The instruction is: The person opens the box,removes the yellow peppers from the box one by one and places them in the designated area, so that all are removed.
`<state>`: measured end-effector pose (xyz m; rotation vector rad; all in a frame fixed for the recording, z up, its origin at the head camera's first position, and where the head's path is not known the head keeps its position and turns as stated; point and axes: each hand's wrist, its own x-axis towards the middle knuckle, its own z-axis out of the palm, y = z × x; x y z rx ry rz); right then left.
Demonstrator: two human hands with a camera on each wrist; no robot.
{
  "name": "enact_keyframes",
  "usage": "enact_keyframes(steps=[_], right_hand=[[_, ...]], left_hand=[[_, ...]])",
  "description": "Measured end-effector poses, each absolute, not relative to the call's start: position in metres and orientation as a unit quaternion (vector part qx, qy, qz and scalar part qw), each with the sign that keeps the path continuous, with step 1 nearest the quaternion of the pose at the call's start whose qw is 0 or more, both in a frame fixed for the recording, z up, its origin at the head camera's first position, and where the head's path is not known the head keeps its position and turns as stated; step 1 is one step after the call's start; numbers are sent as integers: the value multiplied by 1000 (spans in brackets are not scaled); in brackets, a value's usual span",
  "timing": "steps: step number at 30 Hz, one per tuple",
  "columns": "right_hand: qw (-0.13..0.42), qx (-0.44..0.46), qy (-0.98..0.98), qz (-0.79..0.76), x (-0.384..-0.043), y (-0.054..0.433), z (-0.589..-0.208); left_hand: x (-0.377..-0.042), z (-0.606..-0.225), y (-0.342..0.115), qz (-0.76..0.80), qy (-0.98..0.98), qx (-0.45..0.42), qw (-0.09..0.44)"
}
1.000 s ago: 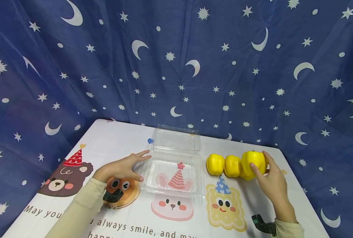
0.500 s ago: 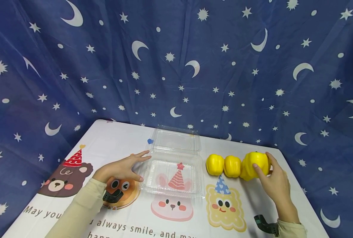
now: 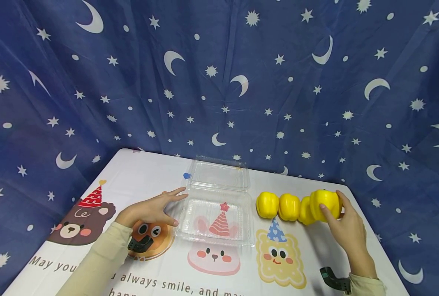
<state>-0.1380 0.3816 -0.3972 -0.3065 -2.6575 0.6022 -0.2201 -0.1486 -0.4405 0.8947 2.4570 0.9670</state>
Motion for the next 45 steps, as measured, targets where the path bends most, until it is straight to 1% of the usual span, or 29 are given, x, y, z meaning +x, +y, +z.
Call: enact_keyframes(steps=[3, 11, 19, 32, 45], right_hand=[[198, -113, -950, 213, -138, 384, -398], [169, -136, -953, 213, -139, 391, -398], [179, -138, -951, 209, -137, 396, -398], [169, -160, -945, 229, -138, 405, -400], [158, -177, -942, 238, -135, 411, -402]], left_hand=[[-221, -441, -149, 342, 867, 316, 176], [-221, -441, -149, 339, 868, 319, 174], [-220, -440, -148, 340, 866, 323, 172], [-220, -441, -149, 343, 867, 313, 180], [-222, -444, -149, 335, 868, 323, 174]])
